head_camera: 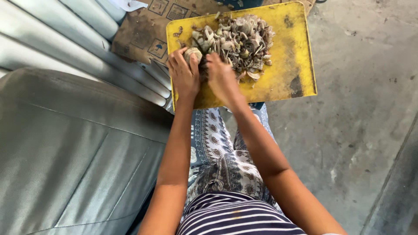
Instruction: The person peels and cleans mushrooms on a yellow cutting board by hand and using a knife.
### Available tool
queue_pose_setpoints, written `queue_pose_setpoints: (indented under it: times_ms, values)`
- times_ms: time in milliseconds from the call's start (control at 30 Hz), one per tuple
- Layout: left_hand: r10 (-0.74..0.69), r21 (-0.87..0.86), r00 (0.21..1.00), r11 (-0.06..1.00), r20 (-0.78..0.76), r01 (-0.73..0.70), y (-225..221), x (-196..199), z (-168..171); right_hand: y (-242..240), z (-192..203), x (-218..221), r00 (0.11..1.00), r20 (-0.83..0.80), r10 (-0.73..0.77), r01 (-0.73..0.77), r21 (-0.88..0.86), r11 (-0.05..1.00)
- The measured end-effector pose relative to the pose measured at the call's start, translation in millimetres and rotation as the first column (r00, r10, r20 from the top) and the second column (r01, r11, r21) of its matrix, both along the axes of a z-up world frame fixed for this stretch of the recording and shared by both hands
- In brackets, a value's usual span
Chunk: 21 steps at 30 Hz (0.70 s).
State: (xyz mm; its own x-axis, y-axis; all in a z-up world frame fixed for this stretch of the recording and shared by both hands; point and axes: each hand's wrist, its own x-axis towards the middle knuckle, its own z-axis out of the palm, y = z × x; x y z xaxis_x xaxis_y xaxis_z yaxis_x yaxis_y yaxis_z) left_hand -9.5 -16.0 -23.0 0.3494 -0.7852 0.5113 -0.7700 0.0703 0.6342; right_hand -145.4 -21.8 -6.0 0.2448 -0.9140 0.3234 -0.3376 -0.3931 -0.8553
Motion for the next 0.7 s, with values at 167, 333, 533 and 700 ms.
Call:
queue_pose_setpoints:
  times_ms: [167, 333, 533, 700]
  values:
    - [-0.011, -0.004, 1.000, 1.000, 0.018, 0.011, 3, -1, -2, 26, 54, -30, 0.947, -0.319, -0.037, 0.117, 0.235, 0.965]
    - [-0.006, -0.024, 1.000, 1.000, 0.026, 0.006, 0, -2, 1, 41, 53, -23, 0.918, -0.395, -0.014, 0.107, 0.214, 0.971]
    - [0.021, -0.010, 1.000, 1.000, 0.007, -0.020, 3, -1, 3, 35, 45, -22, 0.922, -0.386, -0.007, 0.114, 0.256, 0.960]
    - [0.048, 0.018, 0.998, 0.999, 0.035, -0.049, -2, -2, 5, 34, 47, -12, 0.885, -0.466, 0.000, 0.113, 0.215, 0.970]
